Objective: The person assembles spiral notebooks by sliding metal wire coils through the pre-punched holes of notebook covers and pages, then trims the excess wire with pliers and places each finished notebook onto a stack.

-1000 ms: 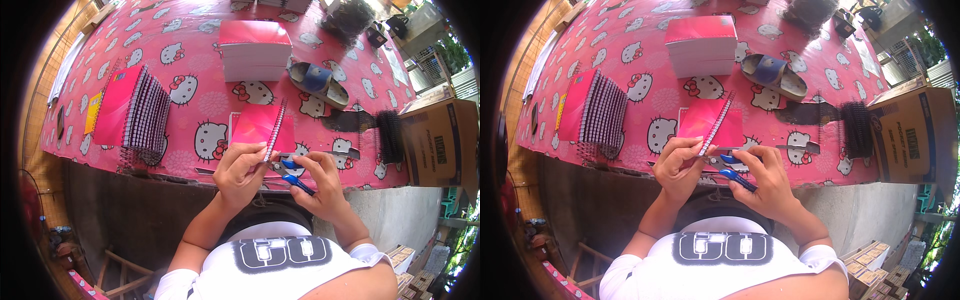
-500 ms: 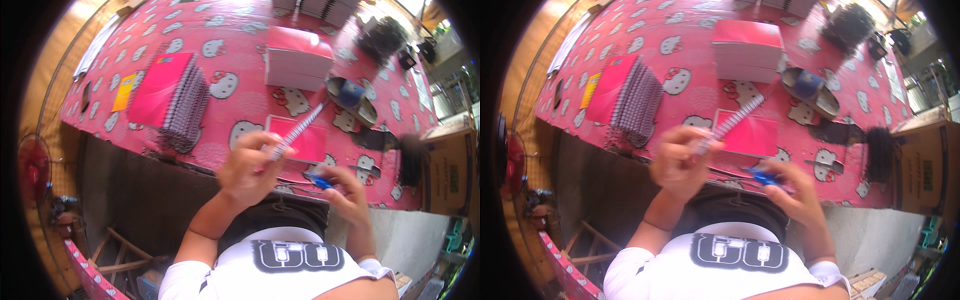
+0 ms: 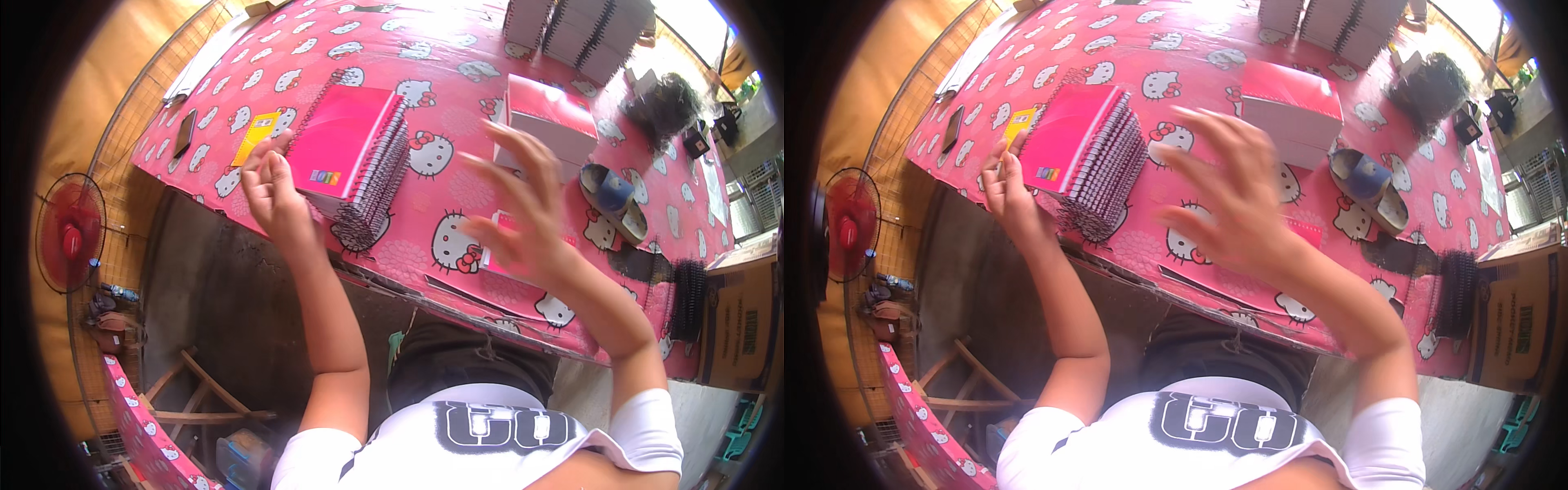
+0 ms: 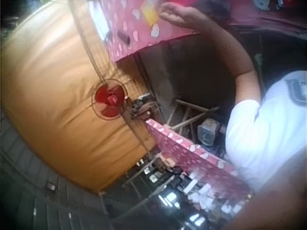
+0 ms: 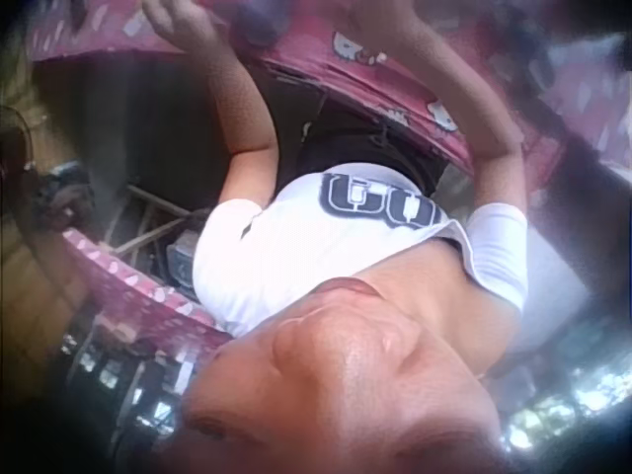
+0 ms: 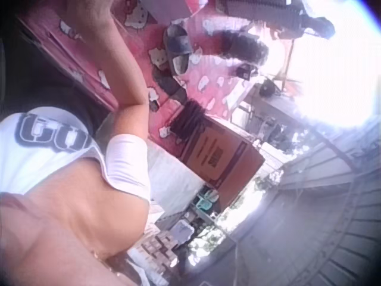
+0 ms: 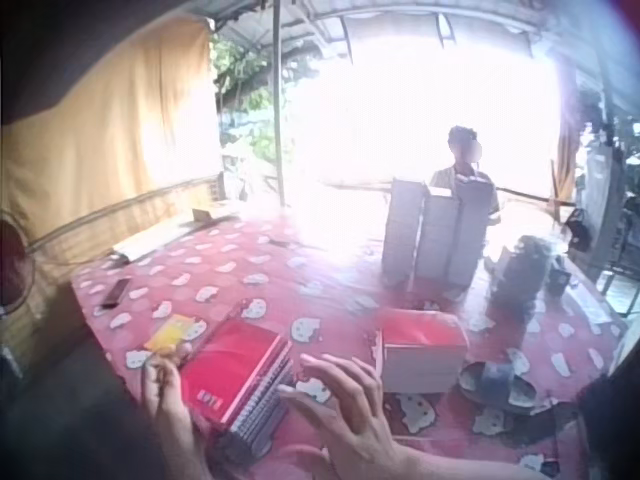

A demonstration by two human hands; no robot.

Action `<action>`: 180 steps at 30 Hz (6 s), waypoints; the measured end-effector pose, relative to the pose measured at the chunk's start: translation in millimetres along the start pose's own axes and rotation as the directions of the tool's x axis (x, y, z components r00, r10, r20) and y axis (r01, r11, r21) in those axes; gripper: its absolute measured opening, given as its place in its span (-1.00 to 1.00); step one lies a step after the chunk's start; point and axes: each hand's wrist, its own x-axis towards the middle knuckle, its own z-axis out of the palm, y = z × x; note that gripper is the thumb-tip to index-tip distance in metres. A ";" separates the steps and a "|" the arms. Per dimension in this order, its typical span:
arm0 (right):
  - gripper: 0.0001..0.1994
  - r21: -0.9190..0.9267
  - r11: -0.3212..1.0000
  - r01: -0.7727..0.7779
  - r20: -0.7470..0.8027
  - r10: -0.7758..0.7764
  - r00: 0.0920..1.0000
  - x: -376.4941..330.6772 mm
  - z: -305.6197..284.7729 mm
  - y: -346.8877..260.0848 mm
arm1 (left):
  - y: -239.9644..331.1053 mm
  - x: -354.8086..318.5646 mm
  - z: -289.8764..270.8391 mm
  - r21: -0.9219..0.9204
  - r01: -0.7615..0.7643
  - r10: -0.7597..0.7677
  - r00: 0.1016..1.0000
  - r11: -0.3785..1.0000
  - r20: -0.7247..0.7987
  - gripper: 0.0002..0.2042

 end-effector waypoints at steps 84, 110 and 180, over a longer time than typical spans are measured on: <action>-0.79 -0.591 0.371 -0.716 -0.254 0.757 0.602 -205.7 -195.4 110.3 | 14.1 -176.2 100.3 0.180 -0.471 0.078 0.478 0.863 0.875 -0.90; -0.79 0.255 0.334 -0.907 0.428 0.802 0.416 -121.4 -136.1 -4.0 | 9.6 -186.9 100.3 0.247 -0.459 0.056 0.551 0.853 0.832 -0.83; -0.74 0.112 0.614 -0.781 0.407 0.689 0.600 -105.2 -113.0 63.1 | -16.6 -172.4 70.8 0.066 0.426 -0.337 0.604 0.903 0.722 -0.65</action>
